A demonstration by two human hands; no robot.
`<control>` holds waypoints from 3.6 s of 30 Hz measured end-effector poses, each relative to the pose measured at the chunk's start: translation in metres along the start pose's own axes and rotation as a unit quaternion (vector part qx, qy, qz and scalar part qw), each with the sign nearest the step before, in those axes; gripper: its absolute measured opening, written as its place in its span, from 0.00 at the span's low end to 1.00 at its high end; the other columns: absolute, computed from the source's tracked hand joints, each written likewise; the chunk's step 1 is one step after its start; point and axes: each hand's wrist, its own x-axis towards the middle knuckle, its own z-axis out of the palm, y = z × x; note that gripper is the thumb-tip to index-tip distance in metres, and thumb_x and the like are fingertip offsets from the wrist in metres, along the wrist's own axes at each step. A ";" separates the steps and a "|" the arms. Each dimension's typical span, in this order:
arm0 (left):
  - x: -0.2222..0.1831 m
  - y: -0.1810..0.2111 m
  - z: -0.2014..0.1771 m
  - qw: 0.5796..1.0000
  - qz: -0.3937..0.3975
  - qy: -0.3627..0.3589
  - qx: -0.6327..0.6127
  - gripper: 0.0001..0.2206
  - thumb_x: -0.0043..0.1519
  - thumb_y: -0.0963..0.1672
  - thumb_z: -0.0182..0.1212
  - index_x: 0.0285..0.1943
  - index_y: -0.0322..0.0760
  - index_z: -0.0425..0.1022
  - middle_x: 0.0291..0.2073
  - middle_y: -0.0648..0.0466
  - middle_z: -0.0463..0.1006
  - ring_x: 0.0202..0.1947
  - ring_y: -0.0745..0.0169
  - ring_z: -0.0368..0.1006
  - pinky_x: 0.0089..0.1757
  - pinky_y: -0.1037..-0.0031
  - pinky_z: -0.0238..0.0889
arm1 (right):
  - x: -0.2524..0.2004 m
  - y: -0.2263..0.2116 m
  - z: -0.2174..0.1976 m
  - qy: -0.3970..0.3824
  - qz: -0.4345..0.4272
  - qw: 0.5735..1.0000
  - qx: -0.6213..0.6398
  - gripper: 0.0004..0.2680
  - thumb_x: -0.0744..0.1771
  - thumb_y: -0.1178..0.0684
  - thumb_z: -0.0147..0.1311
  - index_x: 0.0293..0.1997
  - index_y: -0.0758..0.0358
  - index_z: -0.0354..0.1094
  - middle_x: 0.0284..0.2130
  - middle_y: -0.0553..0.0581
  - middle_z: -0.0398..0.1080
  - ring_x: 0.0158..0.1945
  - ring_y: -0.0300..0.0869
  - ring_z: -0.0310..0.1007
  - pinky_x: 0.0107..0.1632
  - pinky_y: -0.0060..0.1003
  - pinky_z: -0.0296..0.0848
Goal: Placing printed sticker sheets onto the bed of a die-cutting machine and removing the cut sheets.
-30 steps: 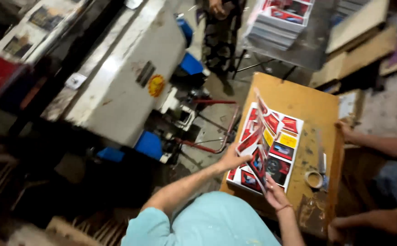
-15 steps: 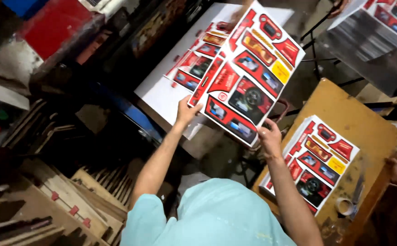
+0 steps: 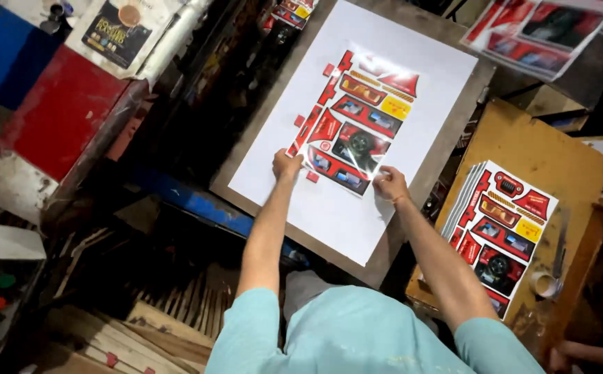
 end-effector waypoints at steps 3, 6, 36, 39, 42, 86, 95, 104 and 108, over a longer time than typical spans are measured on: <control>0.045 -0.052 -0.001 1.000 -0.029 -0.008 -0.008 0.11 0.49 0.43 0.72 0.33 0.31 0.78 0.27 0.45 0.84 0.25 0.59 0.81 0.33 0.68 0.75 | -0.047 -0.057 -0.029 -0.111 -0.031 0.992 0.055 0.17 0.64 0.62 0.51 0.61 0.65 0.64 0.37 0.55 0.77 0.38 0.39 0.78 0.39 0.36 0.77; 0.060 -0.083 -0.018 0.978 -0.008 -0.033 -0.206 0.05 0.54 0.38 0.67 0.29 0.30 0.75 0.21 0.50 0.79 0.19 0.63 0.75 0.22 0.73 0.66 | -0.120 -0.100 -0.075 0.064 -0.188 0.979 -0.057 0.11 0.67 0.59 0.56 0.55 0.67 0.71 0.37 0.60 0.78 0.41 0.42 0.78 0.47 0.35 0.76; -0.458 -0.079 0.368 0.918 0.063 -0.390 -0.031 0.17 0.52 0.43 0.73 0.47 0.28 0.82 0.34 0.51 0.84 0.32 0.65 0.80 0.33 0.72 0.74 | -0.268 0.303 -0.358 0.116 0.009 0.988 -0.105 0.18 0.61 0.46 0.67 0.52 0.66 0.75 0.44 0.61 0.80 0.48 0.45 0.80 0.51 0.39 0.76; -0.481 -0.027 0.343 0.949 0.107 -0.288 0.064 0.24 0.52 0.44 0.79 0.52 0.31 0.71 0.38 0.51 0.80 0.36 0.64 0.77 0.38 0.70 0.72 | -0.302 0.310 -0.381 0.198 0.068 0.970 -0.124 0.19 0.63 0.50 0.67 0.58 0.66 0.70 0.49 0.61 0.78 0.51 0.44 0.78 0.54 0.37 0.74; -0.475 0.001 0.316 0.898 0.235 -0.370 -0.028 0.17 0.56 0.45 0.72 0.52 0.32 0.78 0.39 0.52 0.82 0.39 0.63 0.78 0.41 0.69 0.72 | -0.303 0.317 -0.367 0.007 0.072 0.902 0.426 0.14 0.70 0.56 0.57 0.61 0.71 0.63 0.51 0.57 0.68 0.57 0.45 0.75 0.56 0.42 0.74; -0.090 0.002 -0.091 0.958 0.091 -0.112 -0.248 0.15 0.62 0.41 0.66 0.57 0.38 0.71 0.33 0.53 0.81 0.23 0.71 0.69 0.23 0.83 0.55 | -0.196 -0.001 -0.148 0.214 -0.045 0.904 -0.367 0.13 0.63 0.43 0.65 0.42 0.64 0.76 0.49 0.70 0.72 0.52 0.60 0.74 0.54 0.53 0.72; -0.282 0.027 0.054 0.917 0.185 -0.253 -0.248 0.04 0.63 0.40 0.64 0.44 0.37 0.76 0.29 0.58 0.79 0.23 0.73 0.71 0.24 0.83 0.58 | -0.212 0.170 -0.160 0.066 0.123 0.836 -0.531 0.14 0.57 0.38 0.67 0.35 0.54 0.81 0.43 0.71 0.75 0.50 0.60 0.74 0.53 0.52 0.73; -0.393 -0.130 0.316 0.729 0.240 -0.632 0.113 0.17 0.51 0.41 0.79 0.46 0.32 0.78 0.33 0.52 0.81 0.33 0.67 0.76 0.36 0.73 0.73 | -0.230 0.153 -0.241 0.006 0.044 0.976 -0.211 0.14 0.59 0.41 0.67 0.36 0.60 0.79 0.38 0.63 0.80 0.44 0.49 0.80 0.50 0.44 0.77; -0.451 -0.089 0.340 0.805 0.128 -0.576 0.055 0.17 0.53 0.43 0.75 0.50 0.37 0.79 0.36 0.56 0.83 0.36 0.68 0.79 0.38 0.74 0.74 | -0.232 0.257 -0.304 0.006 0.004 0.997 -0.079 0.16 0.60 0.39 0.66 0.43 0.60 0.79 0.42 0.61 0.81 0.47 0.45 0.80 0.51 0.41 0.76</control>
